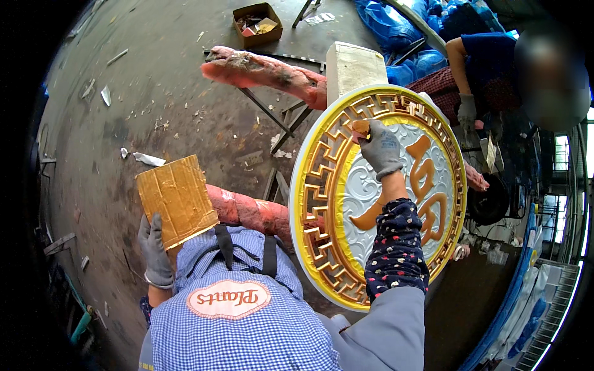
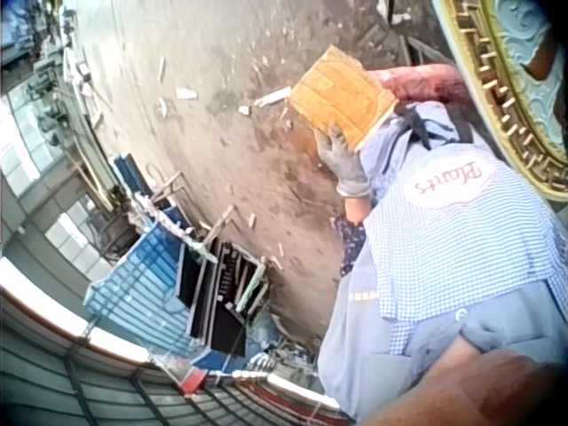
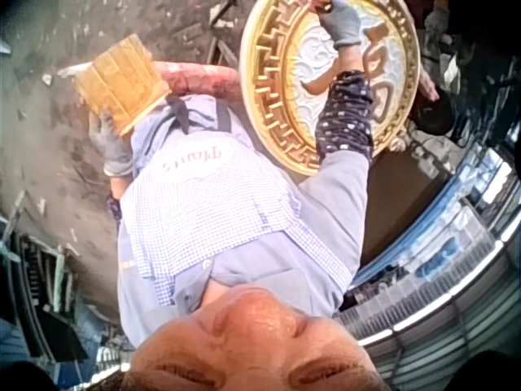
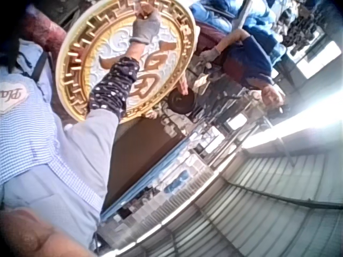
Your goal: The person applies gold leaf to a large circular decorative plaque featuring a raised Chinese character. They hold a gold-leaf sheet in one hand and use a small pink sponge to press the leaf into the recessed patterns of the plaque's border. The person occasionally dips the sponge into a container of adhesive or sizing to continue the application.
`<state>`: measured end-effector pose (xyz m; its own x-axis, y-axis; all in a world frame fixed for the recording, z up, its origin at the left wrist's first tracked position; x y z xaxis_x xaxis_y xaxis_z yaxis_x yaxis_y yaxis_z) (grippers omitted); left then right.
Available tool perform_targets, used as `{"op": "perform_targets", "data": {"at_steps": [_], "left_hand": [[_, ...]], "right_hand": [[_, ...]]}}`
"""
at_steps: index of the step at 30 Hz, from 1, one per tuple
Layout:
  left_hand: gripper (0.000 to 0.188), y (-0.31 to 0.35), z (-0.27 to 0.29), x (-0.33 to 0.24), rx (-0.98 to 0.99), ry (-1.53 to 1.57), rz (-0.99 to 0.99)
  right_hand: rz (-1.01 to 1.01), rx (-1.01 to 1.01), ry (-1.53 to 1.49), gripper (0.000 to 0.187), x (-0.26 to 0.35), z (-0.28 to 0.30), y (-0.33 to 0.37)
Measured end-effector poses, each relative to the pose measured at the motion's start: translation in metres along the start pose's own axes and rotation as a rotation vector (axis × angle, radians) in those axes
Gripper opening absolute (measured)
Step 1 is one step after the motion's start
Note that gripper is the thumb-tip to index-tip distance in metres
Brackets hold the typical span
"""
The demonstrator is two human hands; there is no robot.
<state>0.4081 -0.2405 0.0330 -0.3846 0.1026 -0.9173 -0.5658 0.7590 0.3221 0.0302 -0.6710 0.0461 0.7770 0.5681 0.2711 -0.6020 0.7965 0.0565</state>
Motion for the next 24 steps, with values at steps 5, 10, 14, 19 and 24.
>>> {"op": "perform_targets", "data": {"at_steps": [5,10,14,19,24], "left_hand": [[0.032,0.000,-0.004,-0.004,0.002,0.025,-0.009],[0.031,-0.004,-0.008,-0.005,0.021,0.013,0.000],[0.032,-0.011,-0.010,0.004,-0.005,-0.013,-0.051],[0.032,-0.014,-0.013,0.006,-0.021,-0.020,-0.047],[0.030,-0.016,-0.017,0.000,0.040,0.027,0.018]], "right_hand": [[-0.011,0.045,-0.038,0.024,0.001,-0.028,0.006],[0.038,0.129,-0.034,0.023,0.018,-0.040,0.020],[0.092,0.254,-0.064,0.022,0.036,-0.035,0.041],[0.029,0.042,-0.201,0.028,0.024,-0.011,0.040],[-0.155,-0.030,-0.132,0.034,-0.013,-0.003,-0.007]]}}
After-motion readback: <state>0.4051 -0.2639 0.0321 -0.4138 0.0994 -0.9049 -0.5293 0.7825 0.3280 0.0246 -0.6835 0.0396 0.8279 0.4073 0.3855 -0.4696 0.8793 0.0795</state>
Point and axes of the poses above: each hand's wrist, its own y-axis away from the middle knuckle, its own z-axis out of the back of the hand, x = y × z, the point moved 1 cm from there along -y, towards the middle knuckle, and after that the axes turned 12 degrees about x, right-handed, at the moved point
